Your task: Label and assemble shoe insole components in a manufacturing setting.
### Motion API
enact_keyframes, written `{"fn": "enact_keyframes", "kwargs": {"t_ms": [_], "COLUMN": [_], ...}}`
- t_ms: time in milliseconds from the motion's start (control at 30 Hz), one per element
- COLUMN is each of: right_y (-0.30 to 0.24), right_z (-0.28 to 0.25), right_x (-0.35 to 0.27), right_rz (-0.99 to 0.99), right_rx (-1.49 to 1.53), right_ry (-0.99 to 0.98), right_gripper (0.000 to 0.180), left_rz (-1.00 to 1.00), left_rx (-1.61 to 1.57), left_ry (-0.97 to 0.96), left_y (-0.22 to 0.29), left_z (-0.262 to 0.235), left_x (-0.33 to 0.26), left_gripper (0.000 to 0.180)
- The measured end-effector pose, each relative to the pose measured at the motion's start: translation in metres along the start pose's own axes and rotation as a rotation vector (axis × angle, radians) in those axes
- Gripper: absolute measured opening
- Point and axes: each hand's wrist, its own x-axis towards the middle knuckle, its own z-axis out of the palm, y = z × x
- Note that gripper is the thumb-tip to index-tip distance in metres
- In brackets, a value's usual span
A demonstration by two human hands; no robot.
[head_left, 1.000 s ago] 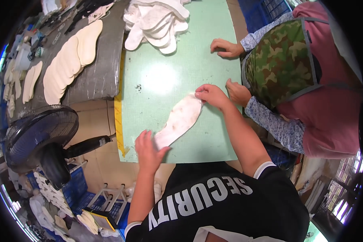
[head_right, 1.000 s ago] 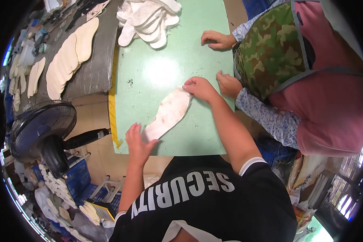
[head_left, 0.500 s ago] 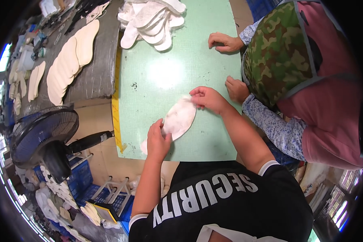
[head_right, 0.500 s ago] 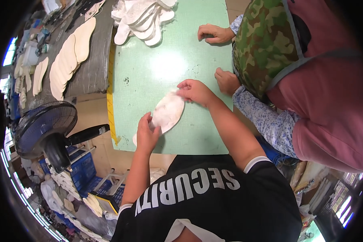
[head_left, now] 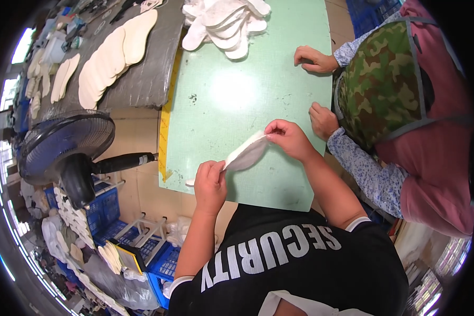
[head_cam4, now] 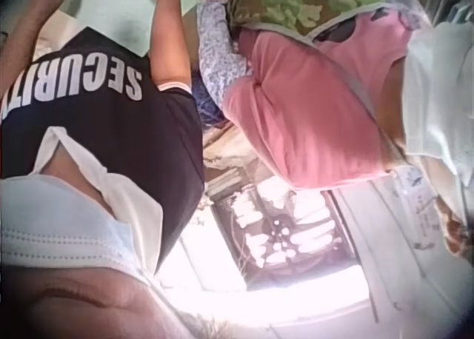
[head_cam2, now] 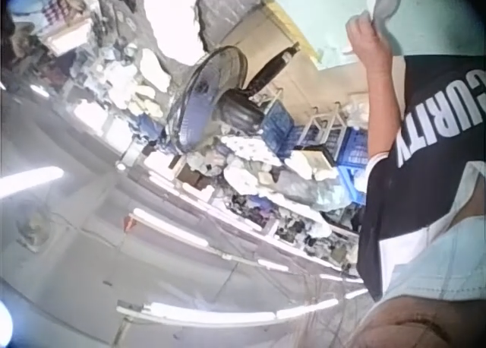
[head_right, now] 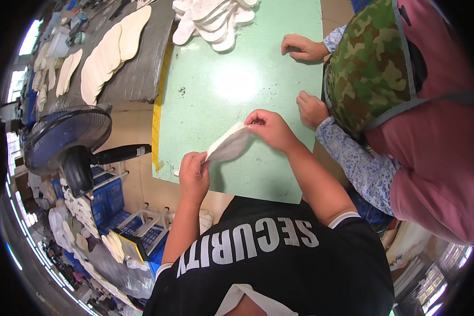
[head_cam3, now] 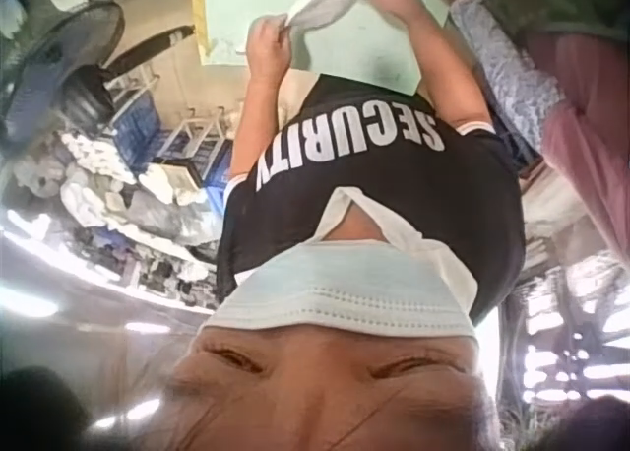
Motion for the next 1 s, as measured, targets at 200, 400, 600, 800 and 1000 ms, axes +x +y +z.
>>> {"fn": "enact_keyframes", "kwargs": {"t_ms": [200, 400, 600, 800, 1000], "right_y": [-0.021, -0.014, 0.016, 0.008, 0.023], "right_z": [0.030, 0.069, 0.092, 0.103, 0.088], "right_x": [-0.001, 0.012, 0.039, 0.039, 0.026], "right_rz": [-0.005, 0.153, 0.024, 0.164, 0.130], "right_rx": [-0.117, 0.037, 0.027, 0.334, 0.446], "right_ry": [-0.102, -0.121, 0.277, 0.297, 0.434], "right_gripper": [0.030, 0.030, 0.036, 0.033, 0.027], "left_rz": [-0.295, -0.621, -0.731, -0.742, -0.700], "left_rx": [-0.299, -0.469, -0.816, -0.826, -0.914], "left_ry": [-0.224, -0.388, -0.484, -0.167, -0.071], "left_y": [-0.003, -0.027, -0.085, -0.110, -0.100], "left_z": [-0.028, -0.050, -0.055, -0.051, -0.045], "left_x": [-0.019, -0.043, -0.088, -0.081, -0.069], "left_gripper": [0.025, 0.033, 0.030, 0.021, 0.020]}}
